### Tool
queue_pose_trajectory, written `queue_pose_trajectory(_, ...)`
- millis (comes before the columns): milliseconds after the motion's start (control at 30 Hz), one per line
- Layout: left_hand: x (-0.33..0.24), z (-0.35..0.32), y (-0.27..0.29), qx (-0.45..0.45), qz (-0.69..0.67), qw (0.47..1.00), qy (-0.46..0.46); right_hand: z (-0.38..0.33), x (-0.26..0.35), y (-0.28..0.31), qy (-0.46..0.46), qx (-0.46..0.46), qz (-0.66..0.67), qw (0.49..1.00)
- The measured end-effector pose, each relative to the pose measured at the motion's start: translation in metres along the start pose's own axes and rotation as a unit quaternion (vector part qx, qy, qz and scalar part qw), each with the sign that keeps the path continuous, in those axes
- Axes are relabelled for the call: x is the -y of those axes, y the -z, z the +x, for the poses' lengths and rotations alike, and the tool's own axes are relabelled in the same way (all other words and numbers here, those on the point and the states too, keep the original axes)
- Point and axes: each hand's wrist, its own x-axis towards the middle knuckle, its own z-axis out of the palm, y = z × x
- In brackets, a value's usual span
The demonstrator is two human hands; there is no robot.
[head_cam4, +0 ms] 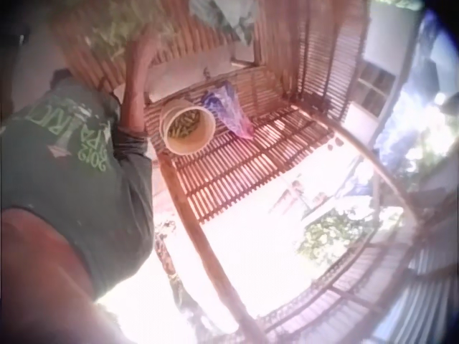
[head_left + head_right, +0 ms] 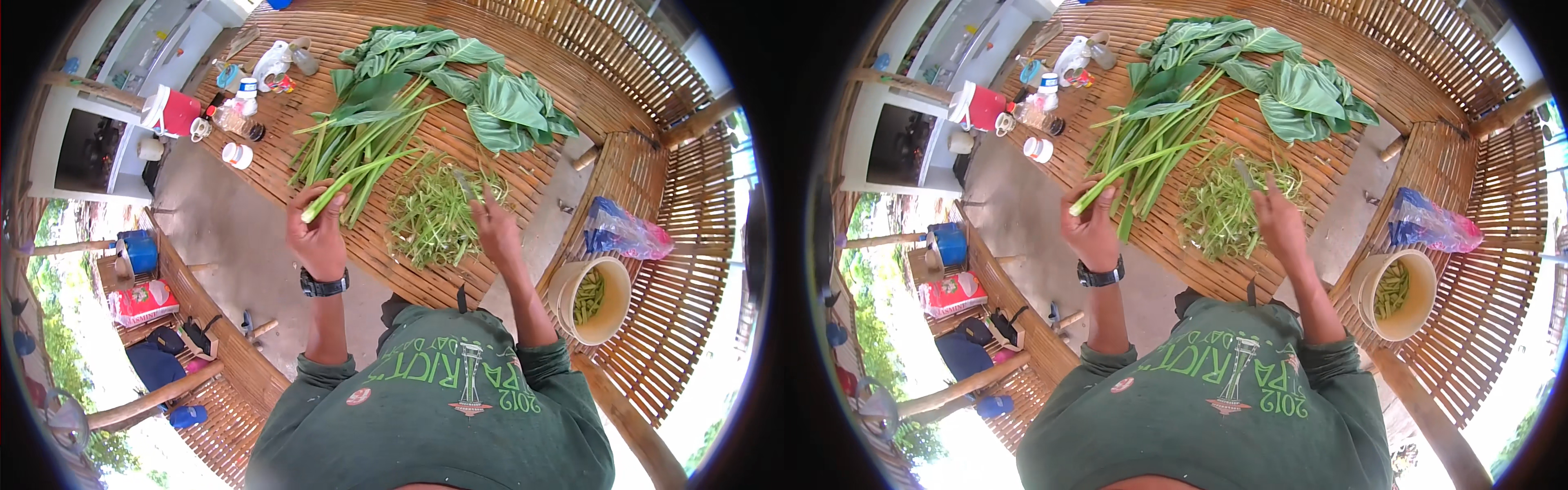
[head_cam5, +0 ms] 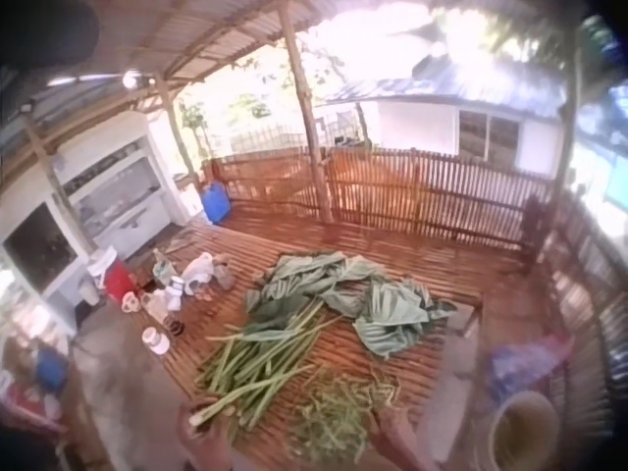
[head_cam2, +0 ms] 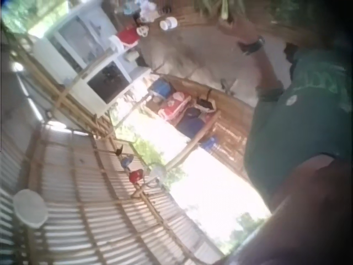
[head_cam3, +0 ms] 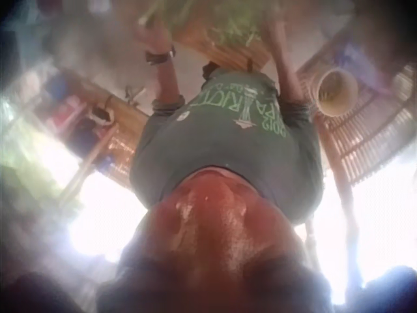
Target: The person uses a knife to peel the outer layer off long green vegetable stems. The peeled strips fall onto a bamboo table, and the person occasionally places the peeled stems into a nearby bucket.
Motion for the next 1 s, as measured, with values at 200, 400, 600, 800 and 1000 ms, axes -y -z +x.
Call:
queue_pose_trajectory(200, 0.005, -0.019, -0.033, 0.056, 0.026, 0.998, -0.013, -0.057, 0.110, 0.015, 0.228, 0.065, 0.138, 0.962)
queue_pose_trajectory(400, 0.005, -0.026, -0.041, 0.066, 0.151, 0.981, -0.100, -0.067, 0.128, 0.008, 0.330, 0.063, 0.157, 0.929)
queue_pose_trajectory(600, 0.000, -0.030, -0.041, 0.059, 0.212, 0.968, -0.117, -0.066, 0.128, 0.005, 0.336, 0.040, 0.140, 0.930)
queue_pose_trajectory(800, -0.003, -0.034, -0.044, 0.056, 0.206, 0.969, -0.121, -0.063, 0.135, 0.012, 0.272, 0.074, 0.156, 0.947)
queue_pose_trajectory(1000, -0.009, -0.036, -0.047, 0.056, 0.095, 0.992, -0.064, -0.053, 0.122, 0.008, 0.113, 0.130, 0.336, 0.926)
